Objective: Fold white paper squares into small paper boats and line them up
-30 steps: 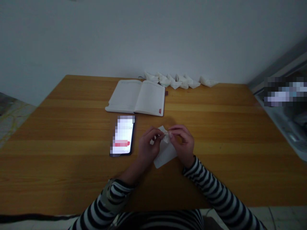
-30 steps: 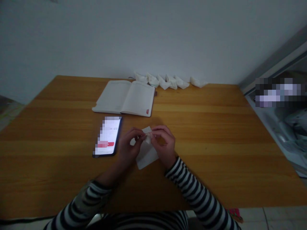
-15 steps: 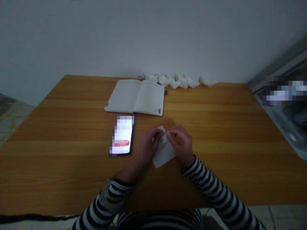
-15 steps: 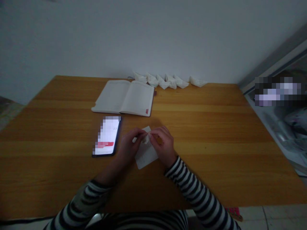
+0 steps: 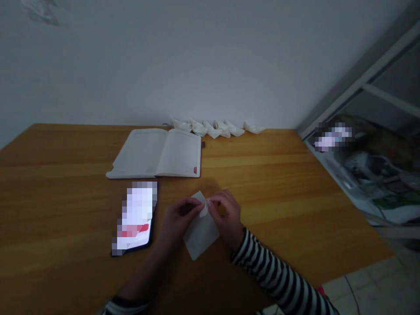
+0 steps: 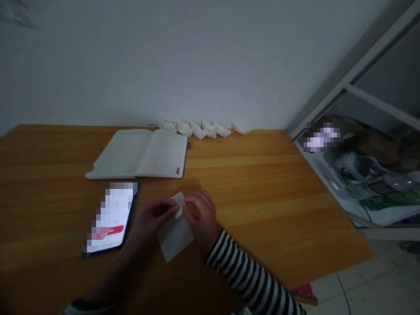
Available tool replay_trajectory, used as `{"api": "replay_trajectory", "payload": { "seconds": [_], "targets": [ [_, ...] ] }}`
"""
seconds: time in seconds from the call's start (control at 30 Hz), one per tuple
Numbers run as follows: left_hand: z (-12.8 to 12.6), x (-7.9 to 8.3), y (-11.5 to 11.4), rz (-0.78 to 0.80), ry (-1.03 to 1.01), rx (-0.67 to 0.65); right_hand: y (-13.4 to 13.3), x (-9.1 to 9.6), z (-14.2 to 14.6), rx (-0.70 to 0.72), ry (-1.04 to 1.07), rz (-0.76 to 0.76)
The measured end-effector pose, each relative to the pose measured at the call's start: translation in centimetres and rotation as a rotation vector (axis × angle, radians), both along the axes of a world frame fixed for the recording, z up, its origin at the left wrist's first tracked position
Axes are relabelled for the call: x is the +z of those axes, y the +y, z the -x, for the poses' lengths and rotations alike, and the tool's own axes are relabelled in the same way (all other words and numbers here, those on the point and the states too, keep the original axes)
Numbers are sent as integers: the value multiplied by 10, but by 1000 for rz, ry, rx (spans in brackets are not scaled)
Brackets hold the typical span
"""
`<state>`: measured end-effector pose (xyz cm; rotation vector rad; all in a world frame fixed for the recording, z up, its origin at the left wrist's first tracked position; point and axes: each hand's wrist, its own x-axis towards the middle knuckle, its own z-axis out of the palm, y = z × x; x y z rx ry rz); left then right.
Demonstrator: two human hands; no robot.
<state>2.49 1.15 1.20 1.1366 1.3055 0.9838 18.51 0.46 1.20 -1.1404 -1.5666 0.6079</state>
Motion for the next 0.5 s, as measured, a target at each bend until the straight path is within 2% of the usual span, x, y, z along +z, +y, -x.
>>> {"api": "replay_trajectory", "payload": {
  "seconds": [0.1,0.2,0.37,0.5],
  "targets": [
    [2,1,3,100,-102,-31,1,-4,2,-54,77,65],
    [1,4,3,149,-152,-1,1,-7,4,-79,146,105],
    [-1,7,0,184,-125,-7,0,-7,6,-69,194,101],
    [-2,5,0,140,-60,-20,-2,-10,9,-99,241,165]
  ]
}}
